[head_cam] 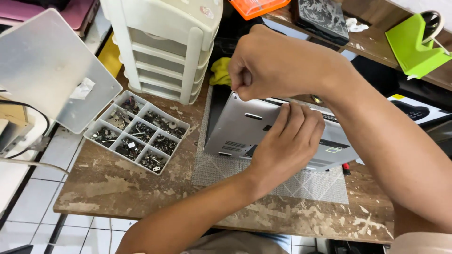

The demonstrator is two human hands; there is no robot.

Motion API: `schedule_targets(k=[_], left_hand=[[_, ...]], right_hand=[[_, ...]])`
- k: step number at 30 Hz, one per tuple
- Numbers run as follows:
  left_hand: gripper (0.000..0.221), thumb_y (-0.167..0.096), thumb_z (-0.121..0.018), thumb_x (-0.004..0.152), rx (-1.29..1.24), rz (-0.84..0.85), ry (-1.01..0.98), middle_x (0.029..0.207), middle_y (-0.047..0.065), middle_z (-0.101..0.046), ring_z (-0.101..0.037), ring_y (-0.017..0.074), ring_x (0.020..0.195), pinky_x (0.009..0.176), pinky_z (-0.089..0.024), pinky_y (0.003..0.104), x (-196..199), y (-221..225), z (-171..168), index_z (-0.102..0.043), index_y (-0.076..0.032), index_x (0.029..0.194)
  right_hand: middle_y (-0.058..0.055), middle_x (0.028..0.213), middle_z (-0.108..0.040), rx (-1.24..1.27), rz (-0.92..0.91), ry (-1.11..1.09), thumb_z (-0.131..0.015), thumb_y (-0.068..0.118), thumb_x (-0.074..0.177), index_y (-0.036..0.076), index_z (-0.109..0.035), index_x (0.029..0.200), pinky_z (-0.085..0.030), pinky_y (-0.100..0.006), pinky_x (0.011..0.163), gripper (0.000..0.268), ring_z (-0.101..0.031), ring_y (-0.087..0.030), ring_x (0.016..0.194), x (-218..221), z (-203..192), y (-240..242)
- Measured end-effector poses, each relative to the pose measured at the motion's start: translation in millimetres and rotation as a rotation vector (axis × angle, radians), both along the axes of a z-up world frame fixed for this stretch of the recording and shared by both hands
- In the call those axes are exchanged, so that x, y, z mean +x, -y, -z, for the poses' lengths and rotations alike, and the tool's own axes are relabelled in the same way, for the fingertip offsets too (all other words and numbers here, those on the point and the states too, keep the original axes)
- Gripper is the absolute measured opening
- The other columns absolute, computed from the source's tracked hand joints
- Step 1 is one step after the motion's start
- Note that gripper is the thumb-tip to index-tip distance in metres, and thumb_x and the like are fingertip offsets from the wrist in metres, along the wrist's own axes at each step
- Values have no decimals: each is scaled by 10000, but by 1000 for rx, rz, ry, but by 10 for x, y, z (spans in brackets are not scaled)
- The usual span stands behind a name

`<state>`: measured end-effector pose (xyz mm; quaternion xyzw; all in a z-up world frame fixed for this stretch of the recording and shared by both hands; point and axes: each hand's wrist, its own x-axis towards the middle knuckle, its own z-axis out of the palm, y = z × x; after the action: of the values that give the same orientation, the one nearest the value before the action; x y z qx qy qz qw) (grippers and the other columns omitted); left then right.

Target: Disassembling a laptop by removing screws from the back panel and prying the case open

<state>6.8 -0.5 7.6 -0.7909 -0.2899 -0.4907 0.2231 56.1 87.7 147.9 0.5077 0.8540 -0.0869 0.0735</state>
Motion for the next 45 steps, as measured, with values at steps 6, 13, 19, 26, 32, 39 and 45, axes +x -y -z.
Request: schedule_targets(k=[6,13,19,26,32,39,45], left_hand=[[239,-93,-474,1005,-6,12,30,1037,121,-652,-613,246,1011,1062,-533,352,66,16,24,-689,-53,1100],[94,-82,-585,999,-75,57,74,954,53,-570,-598,255,966,1079,-550,402,119,44,8,-675,-104,1006],[156,-83,-511,1020,-52,27,50,997,77,-597,-619,267,1024,1107,-532,399,68,72,10,-667,-89,1022],[336,-237,-666,1008,-197,548,-49,1384,205,-588,-514,367,1376,1215,-422,488,-402,-32,75,-640,15,1229],[205,28,-645,934,-381,634,547,1007,86,-707,-655,172,953,906,-546,274,-1021,-571,354,-659,-28,1130],[145,-54,-703,997,-712,932,346,921,113,-785,-566,111,573,512,-400,247,-1258,-1077,32,-756,-7,1123],[137,-14,-742,940,-886,1005,138,1038,123,-795,-769,158,906,789,-606,256,-1289,-1240,-146,-772,-26,1073]], right_hand=[[-20,513,-653,-26,51,71,-629,52,699,93,-700,626,-423,-330,506,110,-552,-128,477,-79,-29,0],[0,543,-640,-29,55,154,-682,74,673,102,-685,617,-395,-340,474,63,-521,-153,495,-139,-29,-22],[14,568,-690,-53,44,144,-709,62,681,116,-718,651,-462,-303,562,63,-590,-122,531,-105,-28,-54],[16,672,-762,-134,143,133,-743,78,731,124,-738,730,-513,-312,645,46,-695,-132,632,-10,-48,16],[37,618,-752,-130,155,154,-767,139,700,152,-744,732,-481,-270,748,42,-675,-127,599,89,26,57],[22,673,-761,-137,221,175,-777,112,722,155,-754,777,-504,-314,666,73,-691,-147,656,22,-22,88],[24,639,-757,-105,147,155,-762,140,714,144,-749,755,-485,-298,727,43,-689,-153,619,66,9,92]])
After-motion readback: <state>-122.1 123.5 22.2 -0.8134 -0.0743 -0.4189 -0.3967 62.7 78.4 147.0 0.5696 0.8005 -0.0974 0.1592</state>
